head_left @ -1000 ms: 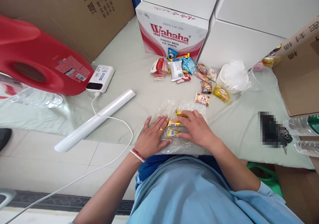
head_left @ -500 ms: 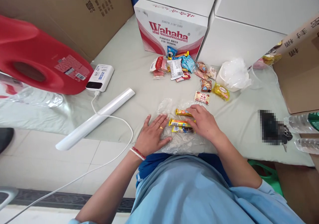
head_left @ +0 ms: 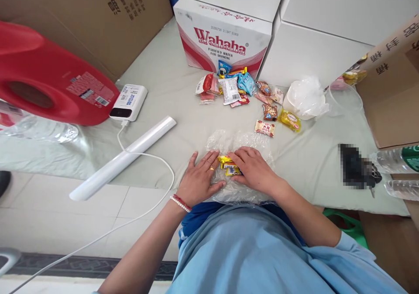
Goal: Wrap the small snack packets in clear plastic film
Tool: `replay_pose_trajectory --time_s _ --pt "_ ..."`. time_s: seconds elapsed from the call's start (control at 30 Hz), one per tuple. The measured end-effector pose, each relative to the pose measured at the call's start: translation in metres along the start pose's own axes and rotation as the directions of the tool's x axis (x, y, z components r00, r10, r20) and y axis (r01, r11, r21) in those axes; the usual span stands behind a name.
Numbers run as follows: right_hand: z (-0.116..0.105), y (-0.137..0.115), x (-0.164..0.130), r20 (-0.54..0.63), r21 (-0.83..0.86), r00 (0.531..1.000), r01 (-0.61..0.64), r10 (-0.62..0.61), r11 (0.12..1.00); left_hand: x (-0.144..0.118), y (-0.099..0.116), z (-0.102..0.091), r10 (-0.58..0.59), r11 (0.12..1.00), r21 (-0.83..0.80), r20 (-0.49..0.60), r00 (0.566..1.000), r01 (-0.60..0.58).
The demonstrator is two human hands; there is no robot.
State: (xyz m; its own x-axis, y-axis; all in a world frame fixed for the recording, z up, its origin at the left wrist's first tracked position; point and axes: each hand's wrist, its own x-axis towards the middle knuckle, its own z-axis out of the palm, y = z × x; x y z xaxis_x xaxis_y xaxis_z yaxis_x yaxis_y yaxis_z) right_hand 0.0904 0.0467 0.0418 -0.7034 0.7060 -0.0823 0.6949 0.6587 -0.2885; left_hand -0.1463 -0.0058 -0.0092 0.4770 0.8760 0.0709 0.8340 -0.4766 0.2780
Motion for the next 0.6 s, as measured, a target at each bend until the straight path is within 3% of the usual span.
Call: replay_pose_trajectory --time_s 0.1,0.27,0.4,0.6 --pt "0.007 0.005 -0.003 -0.008 -0.001 1.0 -0.021 0.021 1.0 0.0 0.0 0.0 0.002 1.0 0.002 0.002 1.0 -0.002" --pt "0.006 0.027 -0.006 -0.007 0.031 0.996 0.087 -0.086 0.996 -0.001 -0.003 0.003 -0.001 1.0 -0.011 -0.001 1.0 0.001" --pt "0.003 0.037 -0.01 0.016 0.073 0.996 0.082 -0.083 0.994 -0.006 -0.009 0.002 0.02 0.999 -0.044 -0.038 0.999 -0.021" --pt "-0.018 0.037 -0.058 -0.09 0.291 0.99 0.13 -0.108 0.948 -0.036 -0.025 -0.01 0.039 0.991 -0.124 -0.109 0.993 -0.052"
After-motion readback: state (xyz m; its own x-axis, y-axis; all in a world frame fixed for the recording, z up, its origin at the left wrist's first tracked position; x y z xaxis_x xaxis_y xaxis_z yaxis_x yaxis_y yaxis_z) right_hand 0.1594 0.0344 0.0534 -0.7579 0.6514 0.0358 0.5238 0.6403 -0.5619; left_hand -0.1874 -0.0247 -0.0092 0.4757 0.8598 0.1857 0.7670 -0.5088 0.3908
